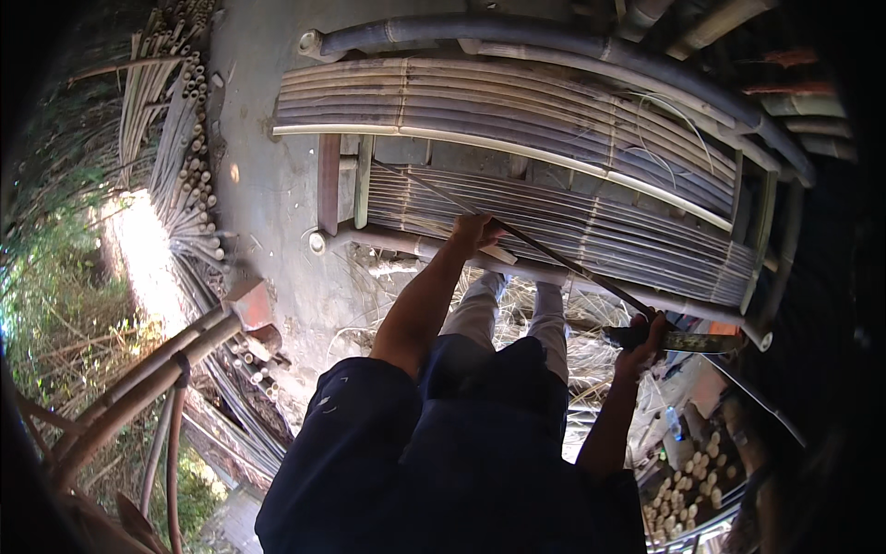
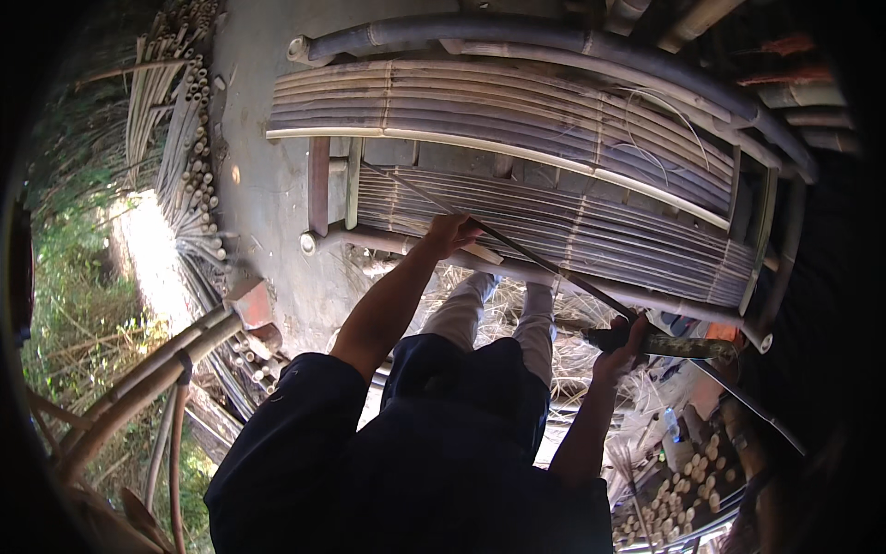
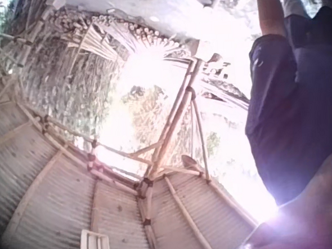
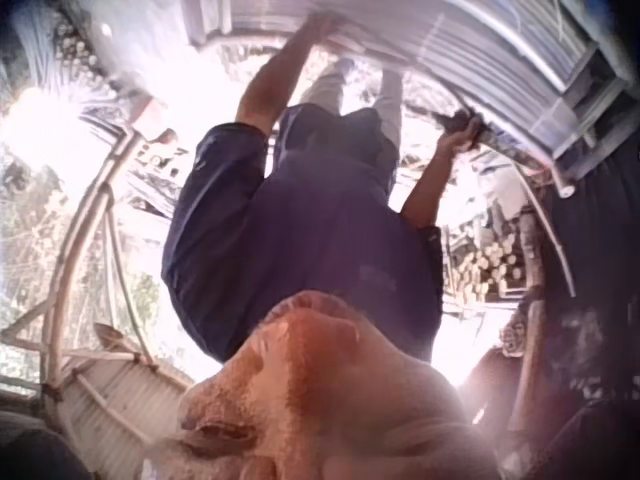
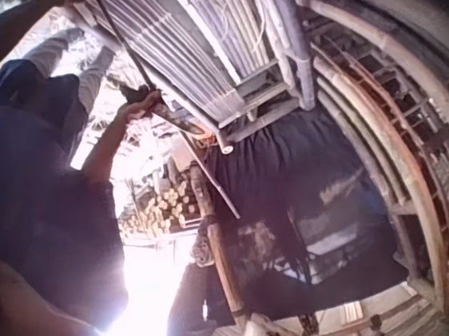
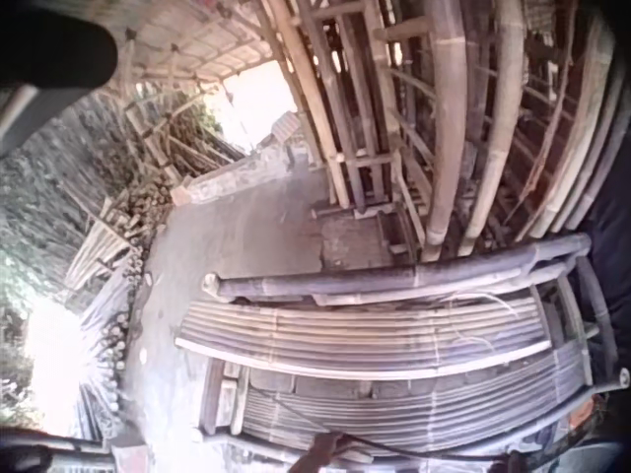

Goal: The person uses a knife to split long bamboo poles into thin strips. They hold the bamboo vertically and strike it with the knife to separate the layers, then place the finished strips onto a nearby rack.

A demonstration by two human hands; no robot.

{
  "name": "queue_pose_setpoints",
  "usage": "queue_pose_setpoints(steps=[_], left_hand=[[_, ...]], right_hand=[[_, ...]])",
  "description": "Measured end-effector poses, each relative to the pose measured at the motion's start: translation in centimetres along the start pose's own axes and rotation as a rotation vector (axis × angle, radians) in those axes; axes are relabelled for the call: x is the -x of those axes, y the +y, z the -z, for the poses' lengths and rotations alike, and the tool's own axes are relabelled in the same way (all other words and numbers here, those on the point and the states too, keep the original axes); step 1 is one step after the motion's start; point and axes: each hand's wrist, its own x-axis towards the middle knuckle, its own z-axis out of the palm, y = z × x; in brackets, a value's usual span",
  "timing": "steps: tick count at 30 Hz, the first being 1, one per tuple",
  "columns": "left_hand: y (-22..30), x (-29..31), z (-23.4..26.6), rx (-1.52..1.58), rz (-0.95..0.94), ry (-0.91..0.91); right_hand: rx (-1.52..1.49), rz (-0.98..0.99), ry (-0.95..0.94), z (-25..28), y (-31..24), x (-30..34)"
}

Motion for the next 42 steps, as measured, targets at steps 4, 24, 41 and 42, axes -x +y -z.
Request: queue_pose_setpoints(steps=[4,24,41,42], left_hand=[[-0.4,-0.7,-1.1,0.034,-0.008,0.116],[6.1,-9.9,-12.2,-1.719,-0.767,-0.145],[5.2,-7.7,-12.4,-1.67,-0.814,-0.058],[5.1,-7.8,-12.3,-1.66,-0.82,-0.056]], right_hand=[[-0.012,-0.08,-0.129,0.8,1.0,-5.5],[0.056,-0.256,0.029,-11.0,9.6,-24.7],[0.075,-0.399,-0.053,-11.4,10.6,-26.6],[0.089,-0.406,-0.055,-11.4,10.3,-26.6]])
